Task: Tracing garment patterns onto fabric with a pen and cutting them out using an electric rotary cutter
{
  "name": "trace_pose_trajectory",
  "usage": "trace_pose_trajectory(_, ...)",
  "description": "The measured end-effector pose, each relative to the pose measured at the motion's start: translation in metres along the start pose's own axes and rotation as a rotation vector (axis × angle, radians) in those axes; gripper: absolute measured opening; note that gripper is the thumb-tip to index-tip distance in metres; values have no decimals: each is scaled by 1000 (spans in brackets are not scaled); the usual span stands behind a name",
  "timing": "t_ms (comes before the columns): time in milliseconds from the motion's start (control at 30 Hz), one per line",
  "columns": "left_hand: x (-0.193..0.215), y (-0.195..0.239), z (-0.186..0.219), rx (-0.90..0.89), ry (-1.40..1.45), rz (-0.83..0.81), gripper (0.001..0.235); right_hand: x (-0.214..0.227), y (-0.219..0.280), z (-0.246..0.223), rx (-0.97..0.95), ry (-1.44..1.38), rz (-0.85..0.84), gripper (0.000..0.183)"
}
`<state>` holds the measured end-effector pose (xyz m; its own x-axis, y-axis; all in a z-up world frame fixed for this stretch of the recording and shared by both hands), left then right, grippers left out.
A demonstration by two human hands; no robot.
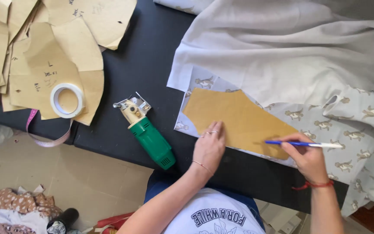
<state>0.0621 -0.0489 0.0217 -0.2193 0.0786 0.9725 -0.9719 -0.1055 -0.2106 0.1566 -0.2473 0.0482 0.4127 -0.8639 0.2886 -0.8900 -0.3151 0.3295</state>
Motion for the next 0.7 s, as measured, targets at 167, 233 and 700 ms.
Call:
trace_pose_trajectory(167,-39,20,25,2,-12,-338,46,-148,-49,-58,48,-50,-456,16)
trace_pose_trajectory(233,-39,23,20,-21,-6,-413,59,-178,-58,-64,25,110,-572,16)
trace_pose_trajectory(700,-59,31,23,42,194,-461,92,-243,-89,-70,43,530,-950,17)
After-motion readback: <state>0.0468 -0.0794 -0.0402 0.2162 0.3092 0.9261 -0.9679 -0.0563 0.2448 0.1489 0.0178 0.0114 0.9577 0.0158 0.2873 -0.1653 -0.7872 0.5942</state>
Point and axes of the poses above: each hand's wrist, its own y-axis away from the middle knuckle, its own x-axis out of the back of the hand, z = x × y, the point moved 7 cm from there along -y, towards the middle knuckle, and after that the axes turned 12 degrees about -y, right-handed, at the moved point
